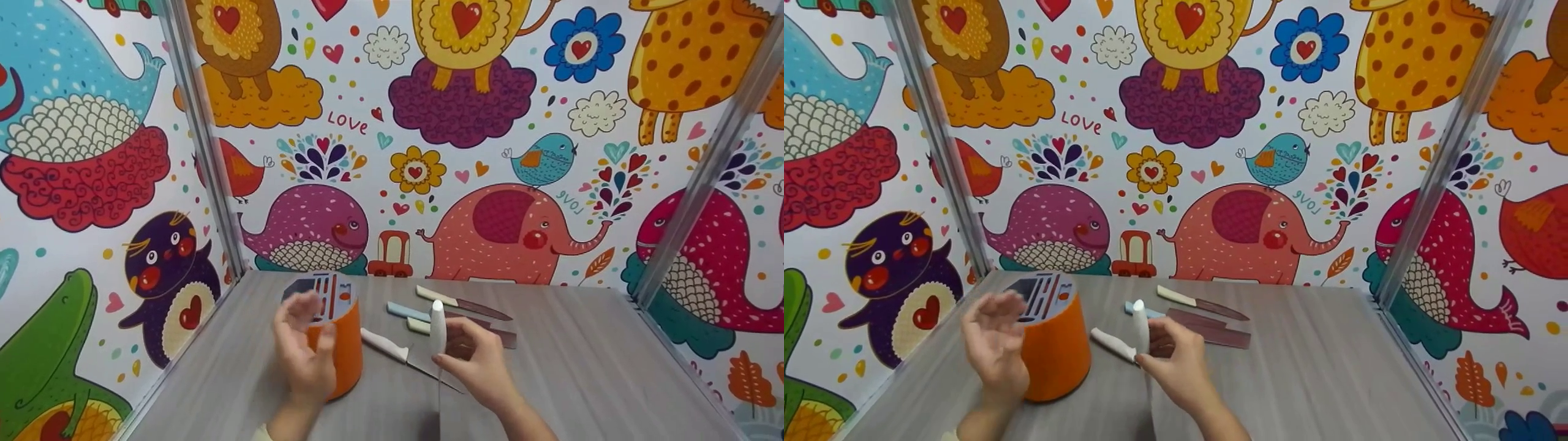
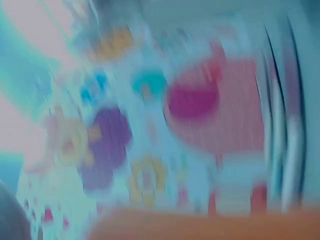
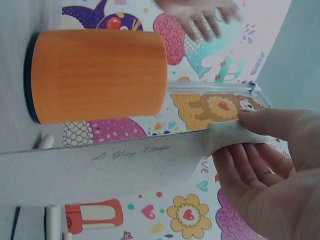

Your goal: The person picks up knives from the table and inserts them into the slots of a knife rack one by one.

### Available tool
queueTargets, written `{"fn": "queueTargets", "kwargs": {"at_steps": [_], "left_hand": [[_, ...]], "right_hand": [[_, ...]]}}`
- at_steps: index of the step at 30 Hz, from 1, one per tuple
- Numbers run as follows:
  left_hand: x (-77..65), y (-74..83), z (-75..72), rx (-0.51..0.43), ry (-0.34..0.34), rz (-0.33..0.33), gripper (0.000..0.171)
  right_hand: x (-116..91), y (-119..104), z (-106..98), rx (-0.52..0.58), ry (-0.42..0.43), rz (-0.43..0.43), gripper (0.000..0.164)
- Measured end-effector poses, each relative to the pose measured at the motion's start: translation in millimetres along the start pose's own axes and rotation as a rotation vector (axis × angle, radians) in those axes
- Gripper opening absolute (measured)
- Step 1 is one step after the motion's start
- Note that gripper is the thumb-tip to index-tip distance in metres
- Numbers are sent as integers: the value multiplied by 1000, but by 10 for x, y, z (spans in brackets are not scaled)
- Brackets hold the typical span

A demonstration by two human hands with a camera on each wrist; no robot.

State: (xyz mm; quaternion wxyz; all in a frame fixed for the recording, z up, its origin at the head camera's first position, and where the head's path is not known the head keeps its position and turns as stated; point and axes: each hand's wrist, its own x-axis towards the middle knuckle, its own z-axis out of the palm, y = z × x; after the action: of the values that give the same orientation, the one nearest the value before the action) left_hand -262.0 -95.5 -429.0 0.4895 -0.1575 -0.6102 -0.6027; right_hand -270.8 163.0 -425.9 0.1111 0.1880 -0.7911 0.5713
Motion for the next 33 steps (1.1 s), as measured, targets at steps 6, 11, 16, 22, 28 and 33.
{"fn": "queueTargets", "kwargs": {"at_steps": [6,11,16,22,28,33], "left_hand": [[-220,235,226,-129,-366,-139,44],[-339,221,309,-110,-554,-332,42],[-396,196,346,-70,-634,-406,41],[-423,174,368,18,-662,-384,35],[-432,171,367,45,-663,-400,31],[-417,195,357,60,-635,-316,29]], "right_hand": [[-67,2,167,119,25,-122,41],[-137,1,338,162,32,-260,39],[-178,20,411,126,53,-387,39],[-190,35,454,95,81,-464,38],[-222,108,564,43,161,-462,42],[-210,148,606,33,157,-564,52]]}}
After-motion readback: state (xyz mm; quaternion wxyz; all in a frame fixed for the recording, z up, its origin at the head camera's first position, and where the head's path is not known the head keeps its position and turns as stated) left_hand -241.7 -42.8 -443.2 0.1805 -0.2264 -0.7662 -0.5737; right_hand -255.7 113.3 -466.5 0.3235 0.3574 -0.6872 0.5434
